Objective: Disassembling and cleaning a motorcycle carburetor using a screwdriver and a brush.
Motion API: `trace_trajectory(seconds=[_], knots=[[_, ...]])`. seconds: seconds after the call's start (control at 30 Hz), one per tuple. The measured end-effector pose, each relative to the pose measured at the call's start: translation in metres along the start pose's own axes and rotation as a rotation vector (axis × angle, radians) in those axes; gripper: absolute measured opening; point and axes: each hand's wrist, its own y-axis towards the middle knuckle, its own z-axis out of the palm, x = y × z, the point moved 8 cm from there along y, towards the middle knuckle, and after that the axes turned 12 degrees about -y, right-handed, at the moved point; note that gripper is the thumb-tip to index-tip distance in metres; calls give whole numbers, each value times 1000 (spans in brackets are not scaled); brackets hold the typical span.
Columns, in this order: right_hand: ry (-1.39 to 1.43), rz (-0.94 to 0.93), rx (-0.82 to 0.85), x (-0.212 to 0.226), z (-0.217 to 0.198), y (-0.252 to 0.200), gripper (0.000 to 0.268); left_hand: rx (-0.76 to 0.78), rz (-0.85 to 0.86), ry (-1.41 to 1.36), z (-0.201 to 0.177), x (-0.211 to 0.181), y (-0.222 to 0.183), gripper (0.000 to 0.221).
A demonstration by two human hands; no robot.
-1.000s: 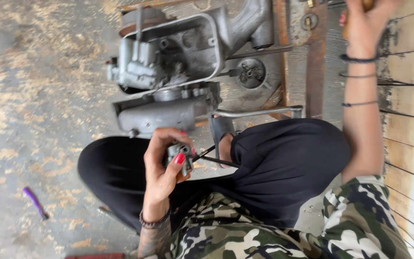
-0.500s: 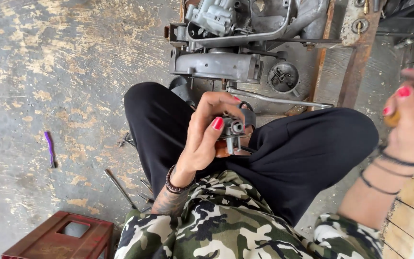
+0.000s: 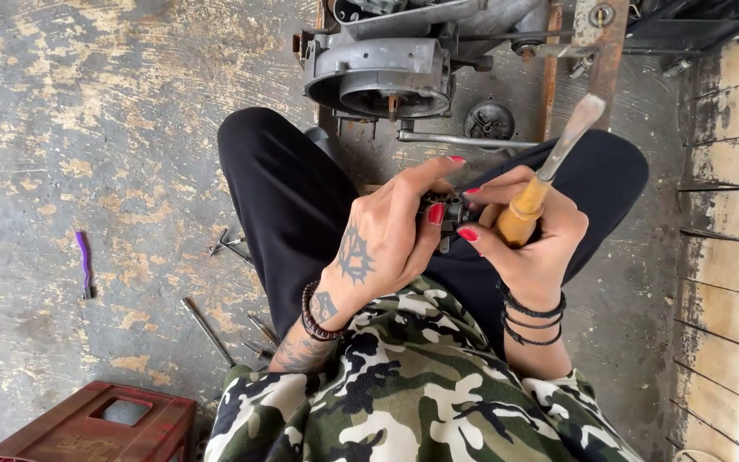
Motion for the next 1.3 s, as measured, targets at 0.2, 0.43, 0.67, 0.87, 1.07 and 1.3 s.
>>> trace_trajectory(seconds=[0.2, 0.43, 0.67, 0.87, 1.07, 1.3], knots=[[-123, -58, 33, 26, -4, -8, 27, -16, 31, 14, 1, -12, -11, 41], [-62, -104, 14, 34, -5, -7, 24, -32, 21, -129, -1, -20, -18, 45], [-24, -137, 11, 36, -6, -1, 26, 1, -69, -455, 0, -15, -22, 46], [-105, -72, 97, 41, 0, 8, 19, 37, -122, -582, 4, -10, -28, 60], [-99, 28, 162, 39, 11, 10, 17, -75, -265, -881, 20, 24, -47, 42], [73, 107, 68, -2, 11, -12, 29, -301, -311, -1186, 26, 45, -58, 39]])
